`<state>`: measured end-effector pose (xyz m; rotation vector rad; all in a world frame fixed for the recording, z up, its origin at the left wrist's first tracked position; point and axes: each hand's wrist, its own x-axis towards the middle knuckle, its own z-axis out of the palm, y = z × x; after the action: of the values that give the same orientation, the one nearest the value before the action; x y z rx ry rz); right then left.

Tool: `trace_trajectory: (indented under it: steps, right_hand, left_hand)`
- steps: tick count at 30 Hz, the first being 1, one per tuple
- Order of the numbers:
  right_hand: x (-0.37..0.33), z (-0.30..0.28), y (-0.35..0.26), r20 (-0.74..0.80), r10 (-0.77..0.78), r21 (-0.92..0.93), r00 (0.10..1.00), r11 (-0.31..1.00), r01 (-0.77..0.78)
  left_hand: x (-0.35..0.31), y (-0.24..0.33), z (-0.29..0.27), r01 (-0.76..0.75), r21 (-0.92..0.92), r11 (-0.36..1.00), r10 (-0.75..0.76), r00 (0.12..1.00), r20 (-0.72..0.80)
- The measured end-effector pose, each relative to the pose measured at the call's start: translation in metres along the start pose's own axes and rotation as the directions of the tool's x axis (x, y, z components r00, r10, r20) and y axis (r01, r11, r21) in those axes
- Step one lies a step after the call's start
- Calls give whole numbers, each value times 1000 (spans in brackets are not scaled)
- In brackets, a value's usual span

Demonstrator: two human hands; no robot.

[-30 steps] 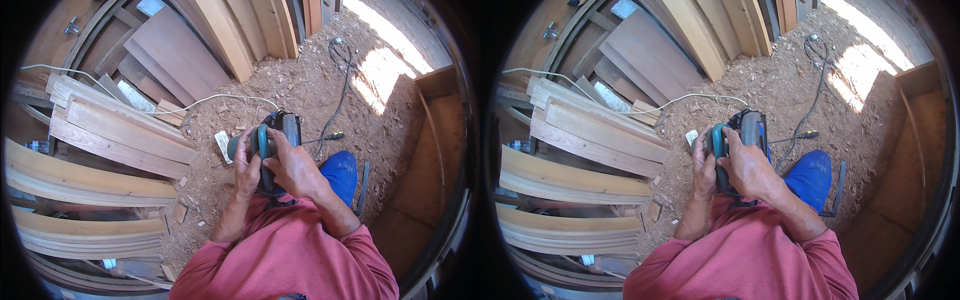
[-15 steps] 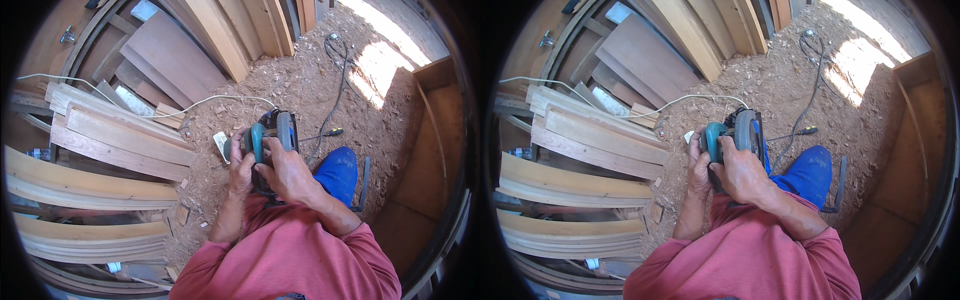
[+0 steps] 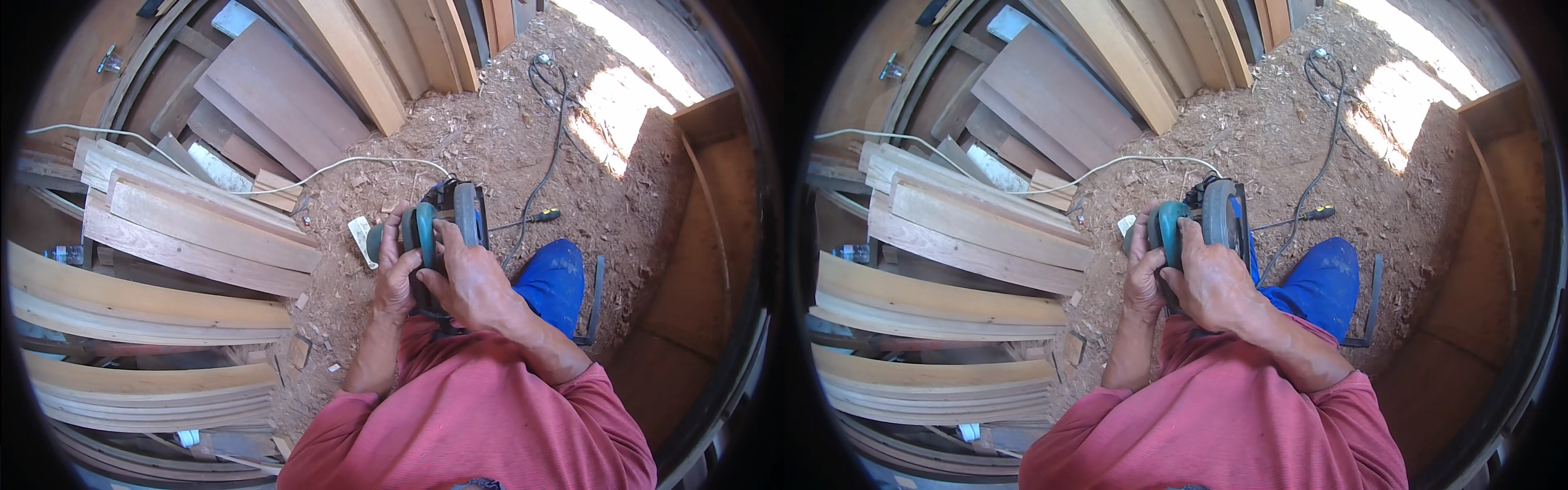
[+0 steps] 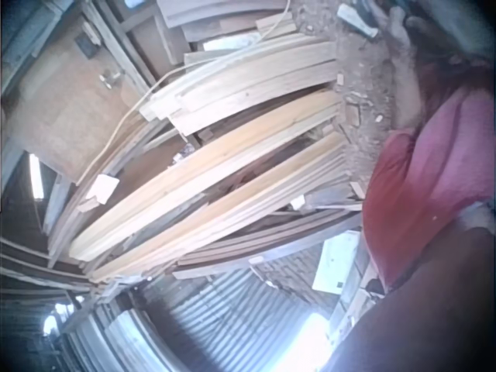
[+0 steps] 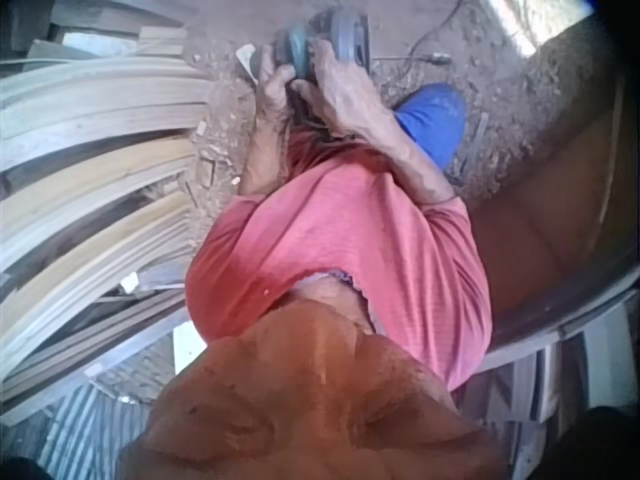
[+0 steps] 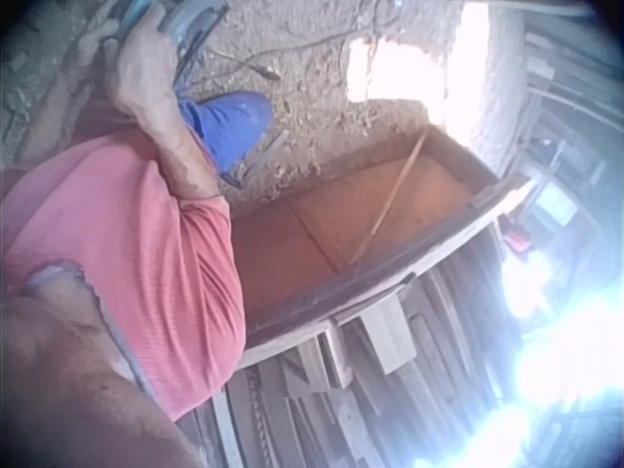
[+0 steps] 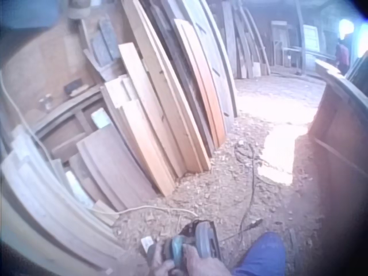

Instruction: The person manipulates the depth adjustment mechanism of a circular saw by hand while kneeling.

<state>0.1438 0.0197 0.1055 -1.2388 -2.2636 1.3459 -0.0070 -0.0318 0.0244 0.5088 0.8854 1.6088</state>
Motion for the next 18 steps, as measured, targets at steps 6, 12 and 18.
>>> trace_trajectory:
  steps: [6, 12, 18]
  right_hand:
    - [2, 6, 12, -30, -51, 85, 998, 995, 53]
    - [4, 9, 3, -6, 20, 12, 1000, 1000, -20]
    - [2, 3, -12, 68, 89, -95, 994, 992, -82]
  left_hand:
    - [0, 1, -1, 29, -188, 982, -28, 1000, 10]
    - [2, -1, -1, 30, 18, 999, -29, 998, -58]
    - [2, 0, -10, -4, 97, 995, 6, 1000, -25]
